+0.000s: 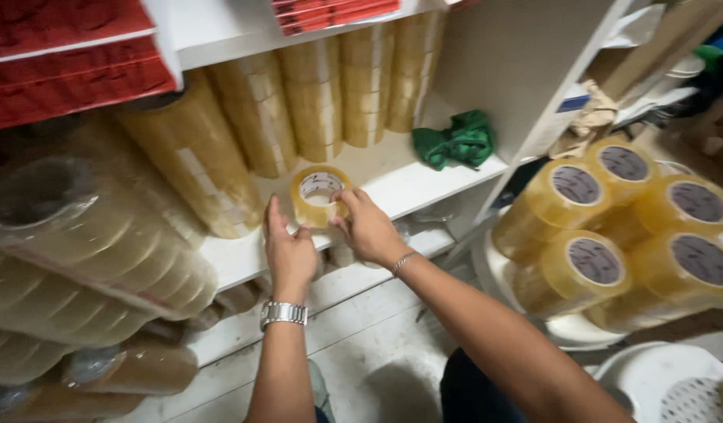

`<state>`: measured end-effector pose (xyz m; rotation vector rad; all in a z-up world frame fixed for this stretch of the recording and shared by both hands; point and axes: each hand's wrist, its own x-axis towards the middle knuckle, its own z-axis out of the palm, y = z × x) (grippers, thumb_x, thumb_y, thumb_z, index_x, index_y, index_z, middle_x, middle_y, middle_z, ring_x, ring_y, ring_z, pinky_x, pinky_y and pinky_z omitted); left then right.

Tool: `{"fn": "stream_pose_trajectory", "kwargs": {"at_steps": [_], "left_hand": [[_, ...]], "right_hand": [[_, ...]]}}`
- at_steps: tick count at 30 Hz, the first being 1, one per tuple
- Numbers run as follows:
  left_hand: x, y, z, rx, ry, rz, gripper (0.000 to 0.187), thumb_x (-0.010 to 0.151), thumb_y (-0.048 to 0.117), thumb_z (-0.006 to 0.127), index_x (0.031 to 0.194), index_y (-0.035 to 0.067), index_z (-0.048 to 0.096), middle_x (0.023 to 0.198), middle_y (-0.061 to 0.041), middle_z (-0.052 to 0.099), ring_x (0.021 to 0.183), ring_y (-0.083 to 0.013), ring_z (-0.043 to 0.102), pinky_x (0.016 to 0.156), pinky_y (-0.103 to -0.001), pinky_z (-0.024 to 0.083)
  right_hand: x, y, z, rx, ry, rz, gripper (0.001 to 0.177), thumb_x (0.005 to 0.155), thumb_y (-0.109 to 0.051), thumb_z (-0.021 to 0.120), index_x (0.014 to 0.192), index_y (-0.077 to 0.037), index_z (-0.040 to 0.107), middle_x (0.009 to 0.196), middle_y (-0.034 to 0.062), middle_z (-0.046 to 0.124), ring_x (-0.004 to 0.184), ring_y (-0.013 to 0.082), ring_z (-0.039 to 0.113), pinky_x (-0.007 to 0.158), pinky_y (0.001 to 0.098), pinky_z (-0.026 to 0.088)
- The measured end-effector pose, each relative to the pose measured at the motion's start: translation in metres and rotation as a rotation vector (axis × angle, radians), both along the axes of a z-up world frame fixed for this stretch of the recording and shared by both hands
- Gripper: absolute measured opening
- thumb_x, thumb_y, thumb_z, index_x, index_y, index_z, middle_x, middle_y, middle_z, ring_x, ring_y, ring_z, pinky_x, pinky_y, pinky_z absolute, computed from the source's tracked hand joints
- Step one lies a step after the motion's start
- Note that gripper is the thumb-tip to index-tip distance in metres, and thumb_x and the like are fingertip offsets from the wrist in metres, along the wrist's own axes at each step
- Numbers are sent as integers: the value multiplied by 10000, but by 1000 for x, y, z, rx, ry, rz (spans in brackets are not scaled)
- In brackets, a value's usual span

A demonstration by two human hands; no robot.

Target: The person takes rolls of clear packing tape from a white shelf and stacks them on a white plastic chair. They repeatedly reach for individual rolls, place them on the chair, and adjust the stack to keep it stable.

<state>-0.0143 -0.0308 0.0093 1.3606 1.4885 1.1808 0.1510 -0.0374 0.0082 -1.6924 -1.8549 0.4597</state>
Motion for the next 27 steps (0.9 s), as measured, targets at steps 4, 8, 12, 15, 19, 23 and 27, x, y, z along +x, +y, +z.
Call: {"fn": "stream_pose_trajectory", "kwargs": {"at_steps": [4, 8, 12, 15, 19, 23, 27], "left_hand": [[21, -4, -9, 18, -181, -115, 831, 893, -6, 580, 1637, 163, 251, 1434, -391, 485, 1276, -497, 559, 992, -430, 565], [41, -23, -2, 164, -104, -115, 780, 778, -15, 696, 1518, 27, 453, 1445, -280, 535, 1266, -436, 580, 961, -368, 591], [65, -45, 3, 200, -77, -174, 752, 768, 14, 739, 1486, 52, 519, 1371, -221, 611, 1044, -367, 707, 846, -340, 630], [83, -46, -12, 237, -222, -283, 770, 788, -57, 731, 1506, -11, 458, 1373, -284, 551, 986, -346, 709, 857, -381, 631], [99, -76, 22, 265, -283, -382, 736, 793, -61, 746, 1483, -31, 490, 1373, -261, 527, 1119, -361, 672, 949, -383, 590], [122, -98, 34, 272, -269, -482, 745, 789, -23, 760, 1485, -10, 495, 1352, -247, 566, 1136, -378, 680, 939, -395, 590], [145, -125, 55, 332, -213, -541, 734, 771, 5, 787, 1460, 19, 537, 1365, -213, 598, 1190, -380, 666, 967, -397, 579]], "right_hand": [[13, -35, 21, 16, 21, 5, 336, 1016, -310, 577, 1326, -243, 466, 1419, 272, 483, 1152, 565, 618, 946, 616, 546], [32, -64, 33, 84, 72, -39, 330, 992, -275, 622, 1297, -251, 497, 1432, 263, 472, 1128, 572, 620, 936, 616, 552], [53, -98, 49, 152, 103, -93, 363, 948, -186, 681, 1286, -243, 562, 1411, 256, 507, 1142, 558, 620, 946, 593, 555], [68, -125, 56, 175, 175, -170, 473, 922, -160, 704, 1362, -245, 556, 1421, 248, 518, 1128, 522, 642, 959, 578, 564], [85, -165, 72, 227, 290, -222, 702, 832, -54, 778, 1463, -186, 498, 1427, 255, 519, 1127, 522, 629, 954, 541, 572], [104, -195, 72, 327, 460, -353, 839, 821, 47, 758, 1561, -88, 387, 1360, 325, 576, 1087, 465, 682, 933, 503, 588], [131, -223, 63, 377, 598, -456, 723, 853, -12, 775, 1506, -60, 470, 1403, 217, 603, 1066, 251, 652, 963, 359, 564]]}}
